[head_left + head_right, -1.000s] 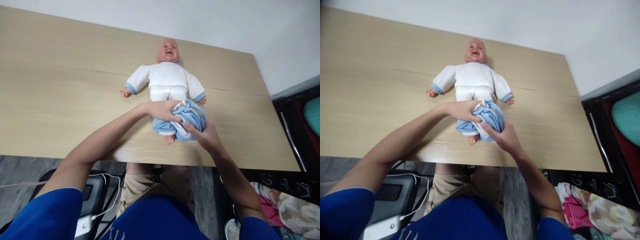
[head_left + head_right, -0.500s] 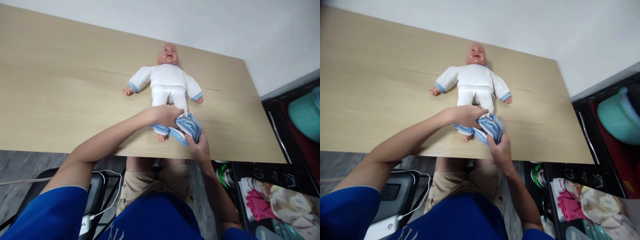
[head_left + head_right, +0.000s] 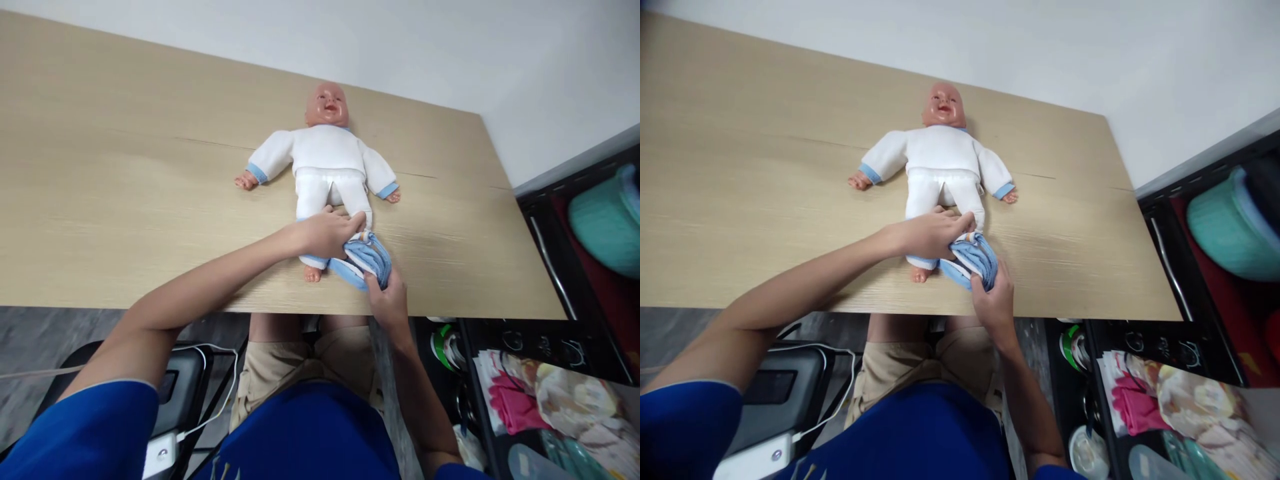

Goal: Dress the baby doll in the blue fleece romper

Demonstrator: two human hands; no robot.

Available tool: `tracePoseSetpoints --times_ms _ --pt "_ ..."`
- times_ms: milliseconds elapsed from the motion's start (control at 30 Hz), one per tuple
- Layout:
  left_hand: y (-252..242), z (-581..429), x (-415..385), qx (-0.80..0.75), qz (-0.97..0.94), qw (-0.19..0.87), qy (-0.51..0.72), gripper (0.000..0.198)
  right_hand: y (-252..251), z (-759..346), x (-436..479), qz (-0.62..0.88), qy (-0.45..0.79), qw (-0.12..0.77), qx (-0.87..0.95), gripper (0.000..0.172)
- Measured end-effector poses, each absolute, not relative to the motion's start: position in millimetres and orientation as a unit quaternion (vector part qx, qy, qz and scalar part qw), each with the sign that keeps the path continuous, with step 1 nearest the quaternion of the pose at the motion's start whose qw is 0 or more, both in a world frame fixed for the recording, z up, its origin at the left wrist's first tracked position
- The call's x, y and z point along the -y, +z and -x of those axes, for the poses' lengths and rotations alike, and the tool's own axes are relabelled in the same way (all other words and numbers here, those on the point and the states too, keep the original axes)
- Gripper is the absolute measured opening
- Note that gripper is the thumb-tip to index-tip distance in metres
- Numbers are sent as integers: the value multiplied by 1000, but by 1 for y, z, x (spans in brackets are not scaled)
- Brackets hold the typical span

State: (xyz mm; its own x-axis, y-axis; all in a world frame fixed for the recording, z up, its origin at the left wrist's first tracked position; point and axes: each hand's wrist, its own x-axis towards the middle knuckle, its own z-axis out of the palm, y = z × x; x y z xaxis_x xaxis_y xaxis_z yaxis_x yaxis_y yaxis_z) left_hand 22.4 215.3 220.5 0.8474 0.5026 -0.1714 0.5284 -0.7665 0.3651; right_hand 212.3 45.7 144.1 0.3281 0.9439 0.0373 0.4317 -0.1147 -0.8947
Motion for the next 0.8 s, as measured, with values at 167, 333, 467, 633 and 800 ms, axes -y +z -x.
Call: tracePoseSetpoints --times_ms 167,333,467,633,800 --pt "207 -11 -227 -265 -905 324 73 67 129 -224 -63 639 395 476 457 52" --pt "195 4 -231 -265 -848 432 158 74 119 -246 -105 571 480 435 505 51" --pt "188 11 -236 -265 -836 442 189 61 134 -264 -138 511 504 354 600 55" --pt "179 14 -244 -231 -831 448 234 63 144 -278 -170 416 519 300 684 81" --pt "174 17 -242 -190 -807 479 289 63 132 -273 -175 414 507 333 679 89"
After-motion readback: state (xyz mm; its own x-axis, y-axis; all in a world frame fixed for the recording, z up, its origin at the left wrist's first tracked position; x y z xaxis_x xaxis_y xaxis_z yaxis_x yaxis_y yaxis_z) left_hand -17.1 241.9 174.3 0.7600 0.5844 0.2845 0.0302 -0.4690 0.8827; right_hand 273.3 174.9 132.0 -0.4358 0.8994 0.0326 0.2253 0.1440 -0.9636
